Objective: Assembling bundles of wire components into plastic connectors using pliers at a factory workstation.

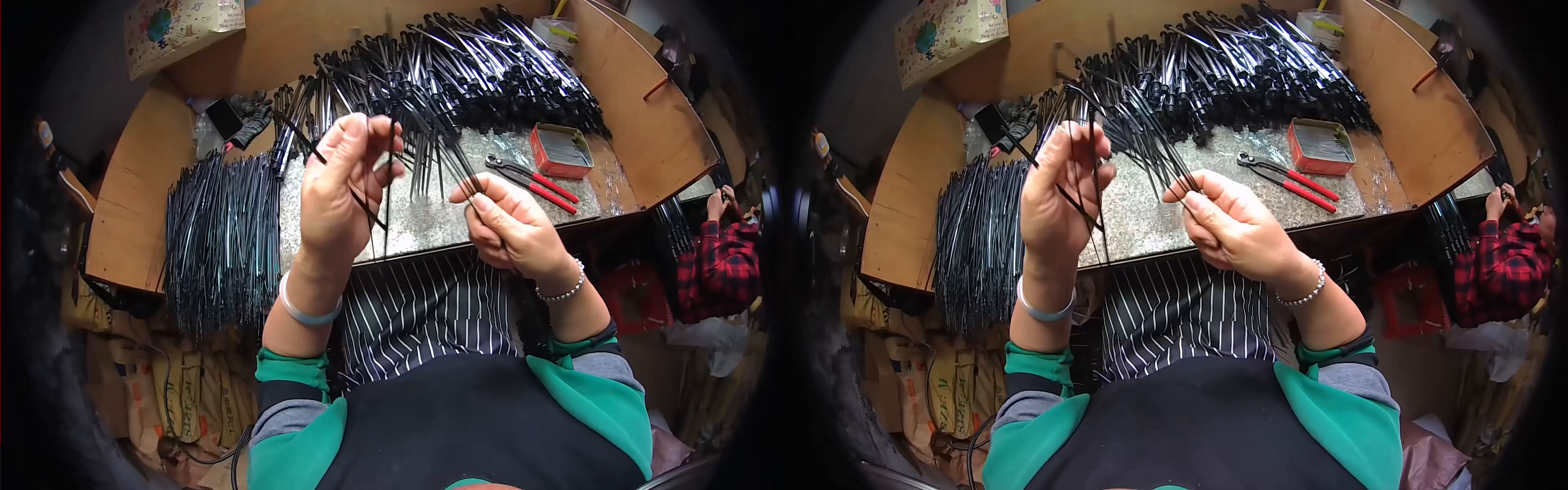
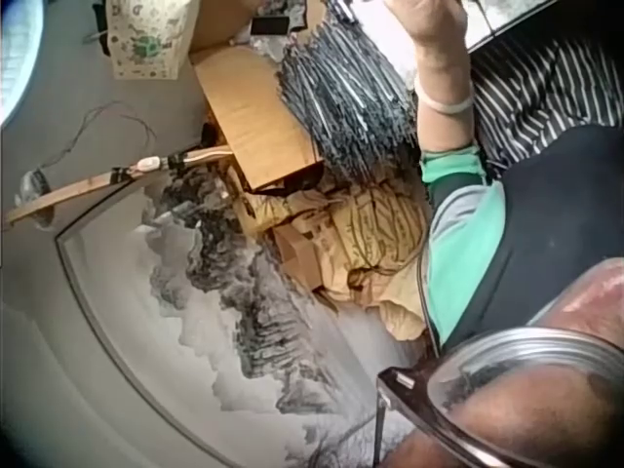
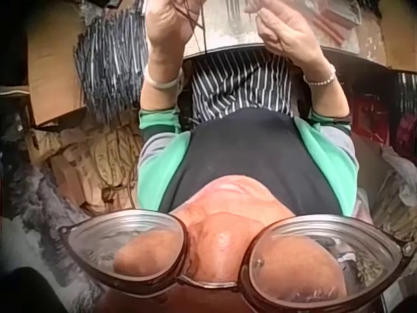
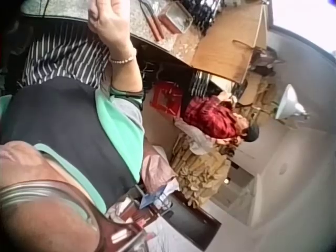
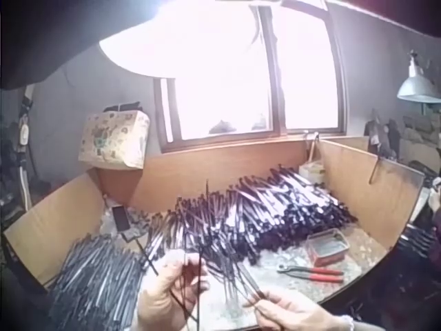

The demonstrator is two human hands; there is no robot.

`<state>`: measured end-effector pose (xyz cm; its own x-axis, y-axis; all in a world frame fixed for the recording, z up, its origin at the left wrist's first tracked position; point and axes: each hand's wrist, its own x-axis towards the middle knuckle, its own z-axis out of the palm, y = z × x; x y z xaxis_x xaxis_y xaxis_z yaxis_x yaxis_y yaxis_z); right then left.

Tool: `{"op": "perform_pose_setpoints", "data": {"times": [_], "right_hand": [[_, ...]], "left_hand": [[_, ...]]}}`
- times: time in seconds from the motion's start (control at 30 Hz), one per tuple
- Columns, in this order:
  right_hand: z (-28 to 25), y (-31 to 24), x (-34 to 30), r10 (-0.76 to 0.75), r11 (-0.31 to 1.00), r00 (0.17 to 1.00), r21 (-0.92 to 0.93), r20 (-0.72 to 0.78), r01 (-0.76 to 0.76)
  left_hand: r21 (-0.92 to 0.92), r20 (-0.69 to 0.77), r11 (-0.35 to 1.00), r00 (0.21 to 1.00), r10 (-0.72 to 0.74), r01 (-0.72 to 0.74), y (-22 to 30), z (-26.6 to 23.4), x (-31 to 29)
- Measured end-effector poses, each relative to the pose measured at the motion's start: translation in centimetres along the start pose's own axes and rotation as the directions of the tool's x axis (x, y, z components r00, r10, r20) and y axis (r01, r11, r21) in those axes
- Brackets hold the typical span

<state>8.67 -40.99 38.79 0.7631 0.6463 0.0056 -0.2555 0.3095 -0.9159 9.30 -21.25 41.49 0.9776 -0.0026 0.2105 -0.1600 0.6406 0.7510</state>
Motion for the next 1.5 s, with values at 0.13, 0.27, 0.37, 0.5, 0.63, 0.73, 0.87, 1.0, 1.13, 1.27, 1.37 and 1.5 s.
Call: {"op": "perform_pose_setpoints", "data": {"times": [0.13,0.27,0.37,0.5,0.63,0.73,0.87,1.0,1.13,1.27,1.37,1.5], "right_hand": [[-1.3,-0.8,-1.6,-0.002,1.0,1.0,0.026,0.009,0.002],[-2.0,-1.4,-2.5,-0.013,1.0,0.995,0.008,-0.097,0.014],[-3.0,-1.6,-2.5,-0.036,0.999,0.993,0.007,-0.112,0.037],[-2.7,0.1,-1.2,-0.198,0.965,0.966,-0.204,-0.168,0.163],[-1.2,0.8,-0.4,-0.247,0.947,0.959,-0.243,-0.141,0.209],[-0.4,1.1,0.0,-0.224,0.959,0.966,-0.206,-0.133,0.194],[-1.5,1.1,-0.8,-0.231,0.951,0.962,-0.243,-0.143,0.192],[-2.5,0.8,-1.9,-0.242,0.959,0.961,-0.183,-0.131,0.217],[-1.9,1.0,-1.2,-0.255,0.955,0.954,-0.194,-0.156,0.223],[-0.2,1.3,-0.7,-0.222,0.972,0.963,-0.107,-0.153,0.207],[0.3,0.7,-1.3,-0.152,0.988,0.975,-0.062,-0.165,0.144],[-0.2,-0.2,-1.9,-0.154,0.988,0.965,-0.036,-0.214,0.15]], "left_hand": [[-0.103,0.085,0.986,0.987,0.138,-0.129,1.9,-2.6,2.0],[-0.073,0.067,0.947,0.946,0.318,-0.314,6.0,-6.6,3.1],[0.111,-0.158,0.914,0.901,0.403,-0.39,5.7,-5.9,3.1],[0.094,0.003,0.963,0.967,0.254,-0.253,1.1,-2.4,1.9],[-0.013,0.052,0.945,0.943,0.328,-0.327,-1.0,-0.1,1.4],[-0.094,0.013,0.957,0.961,0.277,-0.274,-2.8,1.8,1.7],[0.09,0.152,0.824,0.825,0.544,-0.56,1.5,1.4,3.3],[-0.055,0.253,0.868,0.834,0.49,-0.494,10.5,-0.4,5.1],[-0.044,0.335,0.917,0.859,0.388,-0.398,8.1,1.5,4.4],[-0.05,0.179,0.953,0.936,0.304,-0.3,-1.4,3.4,2.7],[-0.025,0.098,0.986,0.982,0.164,-0.162,-6.2,2.8,1.1],[0.298,0.146,0.944,0.984,0.102,-0.142,-10.5,1.5,-4.9]]}}
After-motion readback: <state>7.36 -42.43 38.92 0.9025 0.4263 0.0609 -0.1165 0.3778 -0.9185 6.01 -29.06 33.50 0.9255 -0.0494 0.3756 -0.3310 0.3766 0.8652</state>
